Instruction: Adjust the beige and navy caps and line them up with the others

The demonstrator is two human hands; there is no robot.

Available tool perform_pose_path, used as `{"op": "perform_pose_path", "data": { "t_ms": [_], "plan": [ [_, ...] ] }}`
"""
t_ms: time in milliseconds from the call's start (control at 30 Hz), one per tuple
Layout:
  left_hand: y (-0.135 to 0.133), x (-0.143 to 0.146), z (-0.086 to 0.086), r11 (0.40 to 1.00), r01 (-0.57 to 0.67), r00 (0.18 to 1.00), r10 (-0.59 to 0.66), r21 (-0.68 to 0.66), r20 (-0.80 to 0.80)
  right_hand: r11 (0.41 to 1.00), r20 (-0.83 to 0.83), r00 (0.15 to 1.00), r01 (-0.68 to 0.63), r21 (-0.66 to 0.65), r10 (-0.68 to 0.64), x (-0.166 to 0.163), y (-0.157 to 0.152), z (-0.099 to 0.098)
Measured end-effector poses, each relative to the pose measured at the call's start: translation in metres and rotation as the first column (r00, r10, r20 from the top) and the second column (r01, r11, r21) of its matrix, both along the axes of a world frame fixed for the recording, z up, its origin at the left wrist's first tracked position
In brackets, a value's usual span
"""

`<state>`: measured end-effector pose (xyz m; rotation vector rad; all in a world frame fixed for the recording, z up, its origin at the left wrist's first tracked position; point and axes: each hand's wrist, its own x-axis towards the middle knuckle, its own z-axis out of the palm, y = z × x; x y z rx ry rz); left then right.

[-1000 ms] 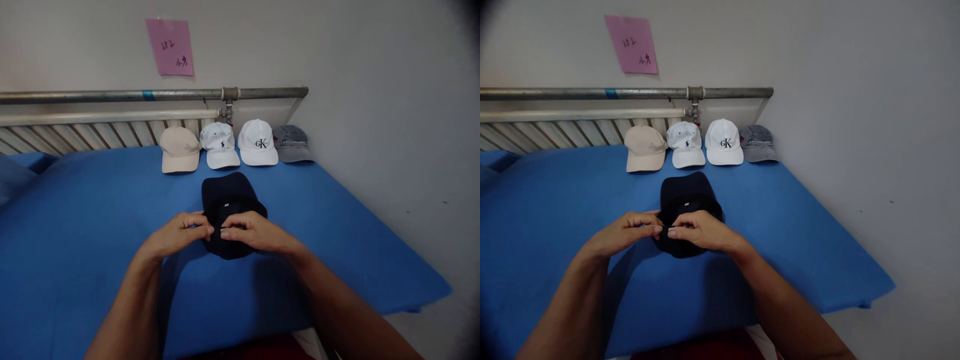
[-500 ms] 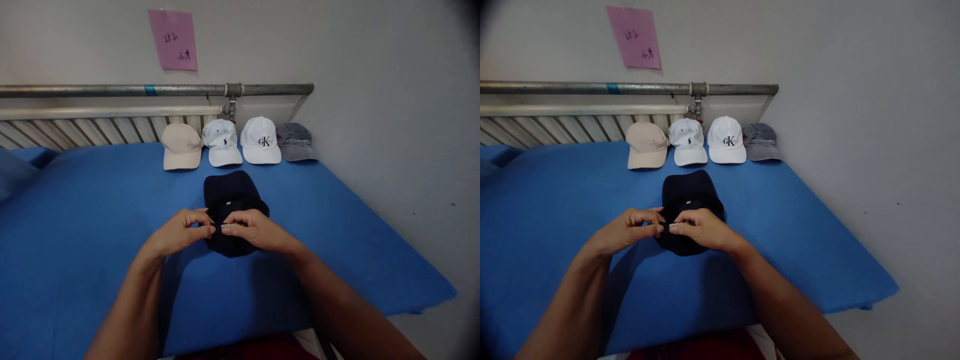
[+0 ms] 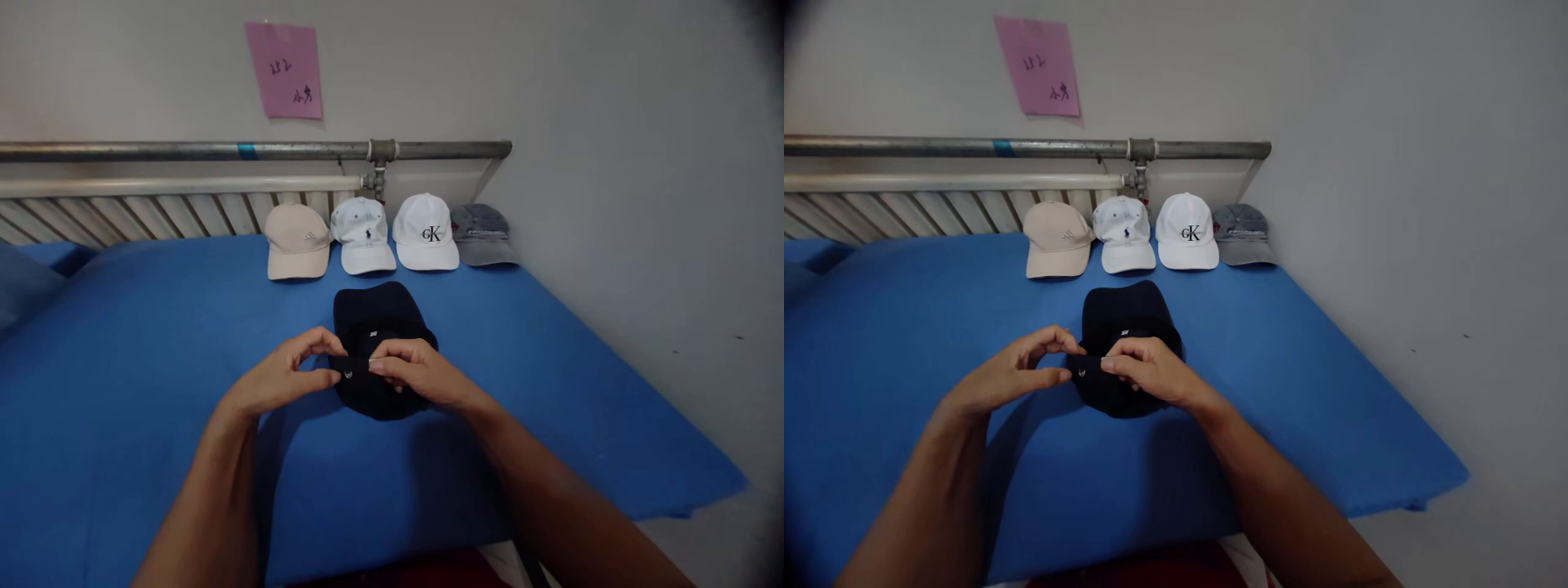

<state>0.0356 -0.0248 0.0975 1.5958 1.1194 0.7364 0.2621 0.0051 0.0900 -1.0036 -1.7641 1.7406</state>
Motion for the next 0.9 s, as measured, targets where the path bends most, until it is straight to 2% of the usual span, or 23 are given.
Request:
{"op": "perform_pose_path", "data": {
  "t_ms": [133,200,267,333,400,467,533,633,800,900],
  "plan": [
    [0.007,-0.002,-0.005,0.997,0.057,0.990,-0.050,0.057,-0.132,1.000,-0.013,1.000,0.017,0.011,-0.017,0.001,0.002,-0.002],
    [0.009,-0.002,-0.005,0.990,0.103,0.980,-0.084,0.099,-0.180,0.993,0.047,0.999,0.013,0.114,-0.018,0.001,0.003,-0.003],
    [0.009,-0.001,-0.005,0.988,0.109,0.980,-0.088,0.111,-0.181,0.963,0.107,0.994,0.004,0.270,-0.035,0.000,0.002,-0.004],
    [0.008,0.001,-0.005,0.989,0.112,0.982,-0.095,0.096,-0.164,0.892,0.134,0.989,-0.005,0.452,-0.062,-0.002,0.000,-0.004],
    [0.006,0.004,-0.007,0.989,0.121,0.983,-0.109,0.079,-0.149,0.792,0.142,0.988,-0.040,0.609,-0.059,-0.005,-0.003,-0.004],
    [0.006,0.007,-0.009,0.989,0.126,0.983,-0.115,0.076,-0.142,0.707,0.127,0.991,-0.062,0.705,-0.039,-0.007,-0.005,-0.006],
    [0.005,0.011,-0.011,0.990,0.122,0.985,-0.112,0.073,-0.134,0.672,0.067,0.997,-0.030,0.740,-0.028,-0.009,-0.006,-0.008],
    [0.007,0.015,-0.013,0.993,0.113,0.990,-0.110,0.028,-0.091,0.694,-0.019,0.999,0.041,0.719,-0.039,-0.010,-0.006,-0.009],
    [0.011,0.018,-0.017,0.965,0.198,0.980,-0.198,-0.174,0.015,0.822,-0.103,0.994,0.081,0.563,-0.028,-0.008,-0.005,-0.008],
    [0.014,0.019,-0.018,0.960,0.167,0.984,-0.148,-0.226,0.101,0.903,-0.172,0.985,0.097,0.419,-0.026,-0.007,-0.004,-0.009]
  ]
}}
